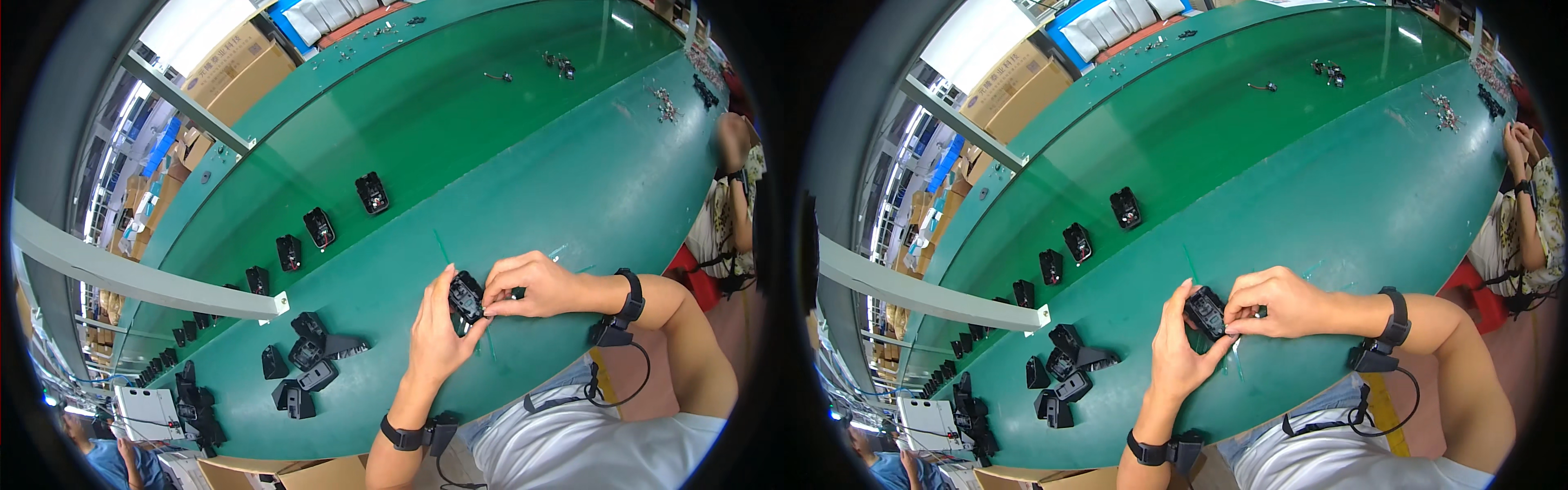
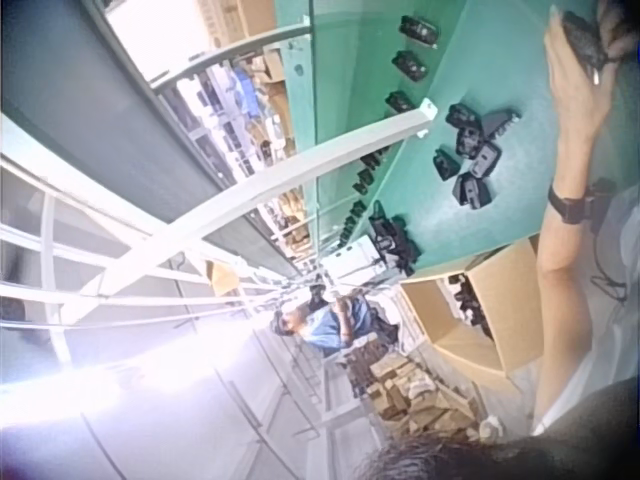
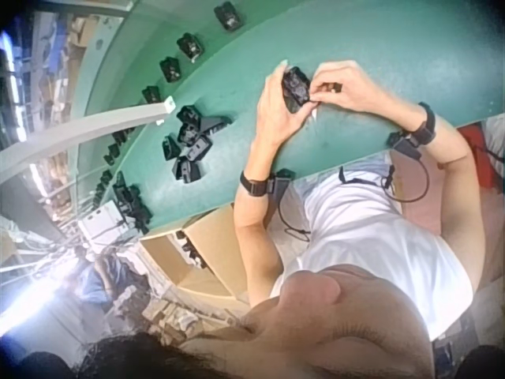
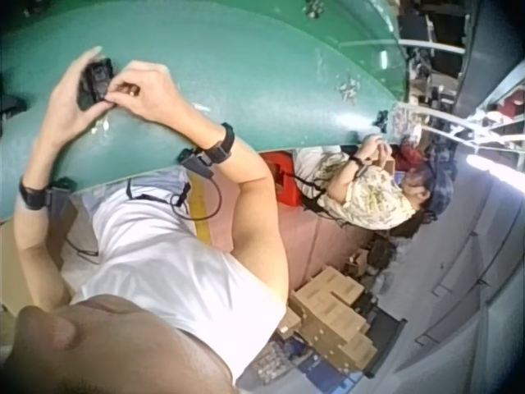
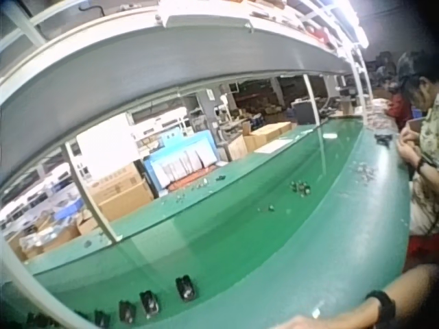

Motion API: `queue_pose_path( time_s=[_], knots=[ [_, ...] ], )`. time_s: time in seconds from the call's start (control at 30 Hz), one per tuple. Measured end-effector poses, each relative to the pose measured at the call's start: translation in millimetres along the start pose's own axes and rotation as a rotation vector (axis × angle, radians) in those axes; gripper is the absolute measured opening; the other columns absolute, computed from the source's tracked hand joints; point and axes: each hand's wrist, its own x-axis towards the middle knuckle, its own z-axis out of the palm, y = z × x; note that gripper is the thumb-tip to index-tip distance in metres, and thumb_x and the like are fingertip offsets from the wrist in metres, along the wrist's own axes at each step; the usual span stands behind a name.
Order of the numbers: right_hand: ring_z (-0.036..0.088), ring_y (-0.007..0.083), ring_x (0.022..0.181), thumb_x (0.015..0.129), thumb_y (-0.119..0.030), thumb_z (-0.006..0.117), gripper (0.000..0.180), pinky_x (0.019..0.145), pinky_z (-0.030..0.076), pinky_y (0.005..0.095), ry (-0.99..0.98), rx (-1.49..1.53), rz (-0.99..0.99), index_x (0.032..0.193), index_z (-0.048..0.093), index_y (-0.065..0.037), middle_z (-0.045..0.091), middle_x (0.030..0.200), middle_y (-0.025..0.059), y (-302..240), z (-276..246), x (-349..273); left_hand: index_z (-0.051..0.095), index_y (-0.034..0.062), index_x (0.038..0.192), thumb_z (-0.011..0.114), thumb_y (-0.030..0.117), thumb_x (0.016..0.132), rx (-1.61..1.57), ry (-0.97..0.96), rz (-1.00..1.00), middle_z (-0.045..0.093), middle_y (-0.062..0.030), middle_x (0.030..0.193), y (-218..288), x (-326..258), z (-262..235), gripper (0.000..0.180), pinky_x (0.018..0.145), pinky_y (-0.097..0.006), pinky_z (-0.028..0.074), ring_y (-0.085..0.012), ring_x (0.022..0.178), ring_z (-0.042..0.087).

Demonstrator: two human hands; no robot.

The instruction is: The person assembles small black electronic devices by inserting wires and components into the housings. They pick up a device, insert a wire, and place it on the green table, repeating this process for multiple units.

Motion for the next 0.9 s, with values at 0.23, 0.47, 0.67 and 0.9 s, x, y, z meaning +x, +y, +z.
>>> queue_pose_path(
  time_s=[0.23,0.47,0.67,0.9],
  knots=[
    [0.069,0.0226,0.08,0.083,-0.009,0.078,0.01,0.07,0.057,0.0317,0.068,-0.036,-0.144,0.092,0.073,-0.004,0.07,0.091,0.0072,-6.1,-2.4,0.2,0.046,-0.0023,0.139,0.093,0.023,0.063,0.109,-0.003,0.063,0.063,-0.0182,0.117,5.8,5.0,-9.0,0.093,0.088,-0.041,0.053,-0.0338,0.106,0.063],
    [0.066,0.0248,0.08,0.082,-0.011,0.077,0.014,0.069,0.055,0.0357,0.063,-0.259,-0.338,0.094,0.071,-0.006,0.069,0.09,0.0061,-1.5,0.8,1.5,0.046,-0.0027,0.139,0.096,0.031,0.06,-0.01,-0.034,0.046,0.066,-0.0173,0.118,1.4,3.1,-2.1,0.099,0.077,-0.035,0.055,-0.0281,0.104,0.067],
    [0.065,0.0235,0.077,0.083,-0.011,0.073,0.02,0.067,0.054,0.035,0.081,-0.337,-0.323,0.102,0.068,-0.009,0.067,0.086,0.0041,-5.0,2.4,-2.8,0.046,-0.0022,0.14,0.095,0.037,0.059,-0.042,-0.016,0.053,0.068,-0.0157,0.113,3.4,1.6,-1.8,0.102,0.08,-0.038,0.055,-0.0302,0.096,0.067],
    [0.061,0.0226,0.07,0.08,-0.012,0.071,0.029,0.065,0.053,0.0343,0.036,-0.485,-0.328,0.109,0.066,-0.01,0.066,0.082,0.0053,-12.7,7.6,-9.9,0.048,-0.0015,0.137,0.097,0.037,0.055,0.117,-0.024,0.156,0.069,-0.0153,0.112,10.9,2.7,1.8,0.103,0.083,-0.039,0.056,-0.03,0.098,0.067]
  ],
)
